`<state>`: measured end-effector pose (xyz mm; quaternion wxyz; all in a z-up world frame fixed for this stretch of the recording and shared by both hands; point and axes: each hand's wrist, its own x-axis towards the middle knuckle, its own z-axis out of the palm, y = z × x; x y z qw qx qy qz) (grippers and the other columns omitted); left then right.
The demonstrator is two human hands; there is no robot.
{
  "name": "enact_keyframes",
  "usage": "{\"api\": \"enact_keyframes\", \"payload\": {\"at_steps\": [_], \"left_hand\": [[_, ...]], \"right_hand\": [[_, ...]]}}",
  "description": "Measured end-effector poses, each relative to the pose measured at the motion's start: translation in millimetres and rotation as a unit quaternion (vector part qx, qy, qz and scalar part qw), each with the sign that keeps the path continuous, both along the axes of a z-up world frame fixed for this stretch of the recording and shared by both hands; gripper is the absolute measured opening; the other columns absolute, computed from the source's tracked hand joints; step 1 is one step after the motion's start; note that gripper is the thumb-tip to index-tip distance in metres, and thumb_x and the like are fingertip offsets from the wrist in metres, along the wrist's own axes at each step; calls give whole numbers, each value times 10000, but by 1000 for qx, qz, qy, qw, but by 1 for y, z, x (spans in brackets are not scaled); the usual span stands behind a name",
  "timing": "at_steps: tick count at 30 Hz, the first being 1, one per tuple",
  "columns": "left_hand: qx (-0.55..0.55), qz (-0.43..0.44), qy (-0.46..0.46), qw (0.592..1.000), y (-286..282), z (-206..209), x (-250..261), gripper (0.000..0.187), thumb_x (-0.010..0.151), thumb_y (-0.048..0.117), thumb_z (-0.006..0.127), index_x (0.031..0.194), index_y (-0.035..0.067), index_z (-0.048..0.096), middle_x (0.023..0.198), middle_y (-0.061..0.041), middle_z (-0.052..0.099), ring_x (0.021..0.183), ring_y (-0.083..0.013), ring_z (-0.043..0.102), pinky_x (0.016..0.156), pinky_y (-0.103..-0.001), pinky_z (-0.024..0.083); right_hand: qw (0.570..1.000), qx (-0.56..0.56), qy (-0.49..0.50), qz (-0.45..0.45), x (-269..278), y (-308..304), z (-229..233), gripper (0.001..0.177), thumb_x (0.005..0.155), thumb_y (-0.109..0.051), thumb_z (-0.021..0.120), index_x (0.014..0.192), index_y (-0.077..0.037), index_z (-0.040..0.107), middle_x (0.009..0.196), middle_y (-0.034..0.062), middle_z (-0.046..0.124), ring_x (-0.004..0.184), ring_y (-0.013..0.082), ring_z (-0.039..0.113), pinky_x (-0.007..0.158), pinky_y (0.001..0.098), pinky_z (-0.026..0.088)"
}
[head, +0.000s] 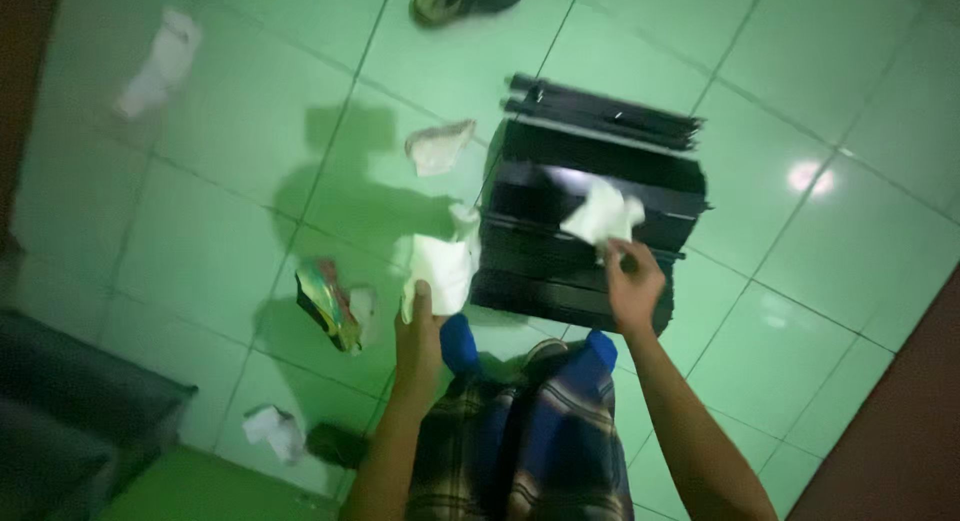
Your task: The person picks up scattered socks from the floor, holds them up, and then sits down to fold a pair of white socks by hand.
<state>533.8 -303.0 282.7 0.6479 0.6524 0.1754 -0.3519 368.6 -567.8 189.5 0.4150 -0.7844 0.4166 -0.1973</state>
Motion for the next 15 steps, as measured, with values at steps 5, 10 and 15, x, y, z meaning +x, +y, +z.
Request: {"api": "enact_keyframes", "payload": {"at_steps": [5,10,15], "left_hand": [[76,-134,-71,986,-6,66,-7,652,1078,487,493,1366,-90,587,1215,-280,571,1033,-376,514,917,-440,477],[-64,-130,-177,973,-28,180,-29,575,1016,420,546,1335,-56,597,1288,-165,659,1182,-277,597,1025,-334,431],[17,-177,-254,951,-57,303,-68,494,1048,377,504,1249,-40,677,1165,-116,725,1098,-223,660,985,-323,471]], "right_hand": [[960,189,-163,-124,-45,7,152,369,957,16,758,1248,-2,532,1080,162,653,970,187,662,829,324,540],[901,329,-260,-107,-69,-15,293,662,883,101,667,1448,-48,357,1159,195,682,998,188,643,856,329,509],[849,393,-354,-8,-108,-20,430,676,837,79,650,1430,-63,358,1205,175,680,1045,206,671,869,356,549]]}}
